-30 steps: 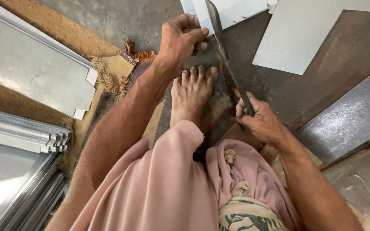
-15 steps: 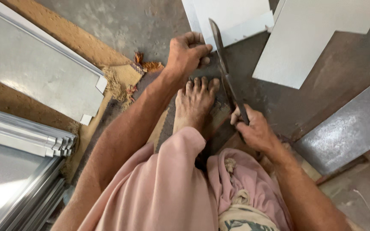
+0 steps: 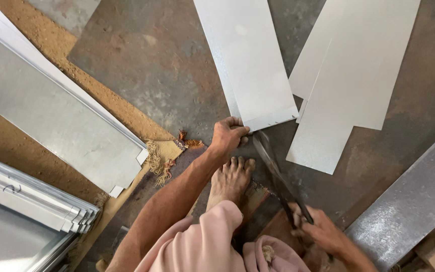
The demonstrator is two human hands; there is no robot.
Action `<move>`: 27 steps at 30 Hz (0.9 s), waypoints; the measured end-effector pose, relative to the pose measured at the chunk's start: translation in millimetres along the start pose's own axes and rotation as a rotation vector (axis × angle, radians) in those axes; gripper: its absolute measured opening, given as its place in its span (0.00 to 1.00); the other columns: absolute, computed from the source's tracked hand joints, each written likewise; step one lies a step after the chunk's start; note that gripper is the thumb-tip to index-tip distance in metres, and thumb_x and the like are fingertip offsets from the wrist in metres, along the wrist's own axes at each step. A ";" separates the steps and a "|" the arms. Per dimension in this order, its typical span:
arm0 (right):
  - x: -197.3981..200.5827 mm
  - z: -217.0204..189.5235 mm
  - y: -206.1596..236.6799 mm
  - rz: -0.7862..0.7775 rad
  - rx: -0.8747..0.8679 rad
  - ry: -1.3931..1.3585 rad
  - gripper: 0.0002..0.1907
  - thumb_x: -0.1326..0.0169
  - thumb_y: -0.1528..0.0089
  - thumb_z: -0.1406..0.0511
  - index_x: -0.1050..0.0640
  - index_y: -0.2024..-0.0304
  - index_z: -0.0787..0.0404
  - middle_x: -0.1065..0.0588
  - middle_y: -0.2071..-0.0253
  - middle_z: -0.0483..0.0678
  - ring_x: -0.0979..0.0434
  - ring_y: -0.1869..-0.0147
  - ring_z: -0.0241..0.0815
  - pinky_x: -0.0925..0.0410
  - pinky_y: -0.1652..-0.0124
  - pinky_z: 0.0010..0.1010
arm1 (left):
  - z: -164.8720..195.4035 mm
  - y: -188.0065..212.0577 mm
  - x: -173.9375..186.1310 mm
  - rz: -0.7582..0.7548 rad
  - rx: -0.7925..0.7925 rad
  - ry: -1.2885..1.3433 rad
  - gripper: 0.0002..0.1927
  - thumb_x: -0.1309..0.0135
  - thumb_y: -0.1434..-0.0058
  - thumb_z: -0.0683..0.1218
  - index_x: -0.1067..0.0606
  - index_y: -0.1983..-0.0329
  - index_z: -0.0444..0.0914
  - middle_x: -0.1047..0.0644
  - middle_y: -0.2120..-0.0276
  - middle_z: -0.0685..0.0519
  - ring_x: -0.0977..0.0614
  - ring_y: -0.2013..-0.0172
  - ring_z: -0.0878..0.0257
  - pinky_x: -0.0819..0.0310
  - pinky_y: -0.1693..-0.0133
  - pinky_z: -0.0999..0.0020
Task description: The person sits on the floor and cuts white flat sheets with large hand shears, trimming strips off the edges. They mark a cut line on a sheet with a red marker, reposition the sheets, and set cut pieces aside while continuing to trim more sheets.
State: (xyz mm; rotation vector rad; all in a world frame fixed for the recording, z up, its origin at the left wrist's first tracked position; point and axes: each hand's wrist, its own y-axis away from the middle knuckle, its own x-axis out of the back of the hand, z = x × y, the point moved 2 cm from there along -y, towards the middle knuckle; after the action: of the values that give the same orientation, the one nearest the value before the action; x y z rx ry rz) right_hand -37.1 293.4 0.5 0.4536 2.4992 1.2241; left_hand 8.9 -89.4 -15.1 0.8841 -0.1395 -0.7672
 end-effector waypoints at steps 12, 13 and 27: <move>-11.4 -94.7 -20.0 0.489 0.097 -0.526 0.36 0.41 0.41 0.54 0.32 0.37 0.68 0.25 0.45 0.54 0.24 0.43 0.49 0.27 0.48 0.45 | -42.0 85.3 -38.2 -0.563 0.254 -0.185 0.12 0.38 0.38 0.47 0.22 0.56 0.35 0.20 0.68 0.50 0.20 0.73 0.66 0.26 0.71 0.73; -20.3 -112.0 -26.4 0.501 0.203 -0.663 0.35 0.40 0.39 0.57 0.34 0.37 0.70 0.28 0.44 0.55 0.27 0.42 0.49 0.29 0.48 0.46 | -45.4 89.5 -38.7 -0.609 0.279 -0.241 0.13 0.38 0.38 0.49 0.22 0.56 0.35 0.19 0.66 0.50 0.18 0.71 0.65 0.23 0.68 0.72; 86.2 -247.6 175.5 0.804 0.874 0.907 0.04 0.48 0.28 0.70 0.25 0.52 0.65 0.22 0.52 0.54 0.20 0.50 0.43 0.27 0.52 0.29 | 174.8 56.0 34.4 0.321 -1.505 -1.353 0.51 0.29 0.54 0.49 0.40 0.28 0.43 0.24 0.42 0.40 0.26 0.38 0.45 0.34 0.38 0.36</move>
State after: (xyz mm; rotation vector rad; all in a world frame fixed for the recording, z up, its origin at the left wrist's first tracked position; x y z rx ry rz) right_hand -193.1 258.4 272.5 1.4973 3.7989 0.4199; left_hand -7.2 -202.9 132.3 -1.1520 -0.7376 -0.7853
